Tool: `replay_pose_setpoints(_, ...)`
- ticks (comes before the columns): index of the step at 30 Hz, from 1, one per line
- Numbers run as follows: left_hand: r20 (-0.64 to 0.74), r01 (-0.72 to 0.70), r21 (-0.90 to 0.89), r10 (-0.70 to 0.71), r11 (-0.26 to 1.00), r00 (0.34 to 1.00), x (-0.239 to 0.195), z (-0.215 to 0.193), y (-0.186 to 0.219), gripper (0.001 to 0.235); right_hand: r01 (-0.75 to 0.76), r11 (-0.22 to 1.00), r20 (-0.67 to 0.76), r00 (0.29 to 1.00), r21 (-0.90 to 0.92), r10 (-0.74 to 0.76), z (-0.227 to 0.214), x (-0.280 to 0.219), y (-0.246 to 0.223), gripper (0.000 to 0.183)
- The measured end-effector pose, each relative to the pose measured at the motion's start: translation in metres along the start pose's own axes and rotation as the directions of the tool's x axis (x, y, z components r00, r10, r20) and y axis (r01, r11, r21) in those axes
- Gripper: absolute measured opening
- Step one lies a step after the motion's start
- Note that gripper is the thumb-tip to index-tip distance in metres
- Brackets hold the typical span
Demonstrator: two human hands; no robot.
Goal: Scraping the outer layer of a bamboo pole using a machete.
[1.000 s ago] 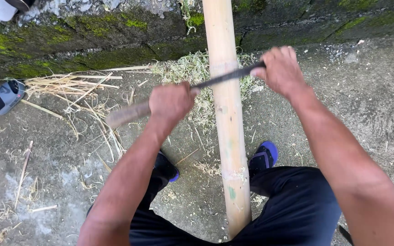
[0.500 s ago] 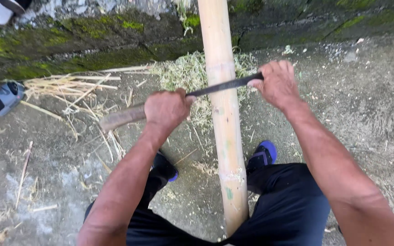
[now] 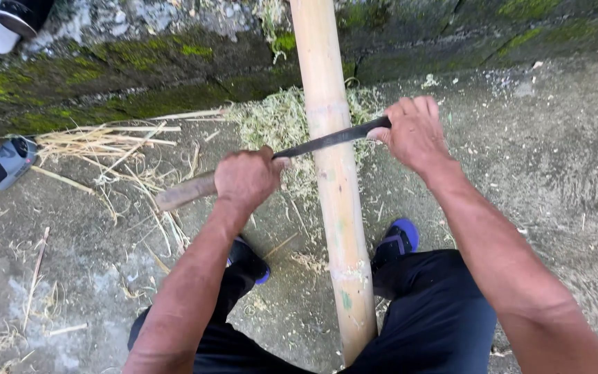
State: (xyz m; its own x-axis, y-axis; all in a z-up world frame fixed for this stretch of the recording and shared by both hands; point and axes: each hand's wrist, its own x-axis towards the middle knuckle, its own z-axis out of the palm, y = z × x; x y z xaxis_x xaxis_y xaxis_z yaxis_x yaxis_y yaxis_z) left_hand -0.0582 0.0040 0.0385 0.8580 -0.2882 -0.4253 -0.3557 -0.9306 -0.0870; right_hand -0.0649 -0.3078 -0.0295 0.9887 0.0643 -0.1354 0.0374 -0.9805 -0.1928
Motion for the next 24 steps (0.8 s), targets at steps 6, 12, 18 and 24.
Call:
replay_pose_setpoints(6,-0.002,-0.008,-0.010,0.008,1.000,1.000,0.000,-0.014,0.003,0.060,0.017,1.000,-0.004,1.000,-0.019,-0.017,-0.004,0.001,0.000,0.055)
replay_pose_setpoints(12,0.061,-0.023,-0.047,0.025,0.999,0.998,-0.003,-0.002,-0.002,0.060,-0.010,1.000,0.058,0.998,-0.027,0.012,-0.013,-0.010,-0.010,0.049)
replay_pose_setpoints(18,-0.045,0.076,-0.086,-0.080,0.993,0.996,0.045,-0.012,-0.017,0.062,-0.030,0.999,-0.027,0.999,0.010,0.030,-0.033,0.051,-0.006,0.049)
replay_pose_setpoints(24,-0.088,0.055,-0.124,-0.066,0.991,0.994,0.049,0.008,-0.022,0.070,0.035,0.996,-0.066,0.997,-0.077,-0.040,-0.038,0.054,-0.007,0.051)
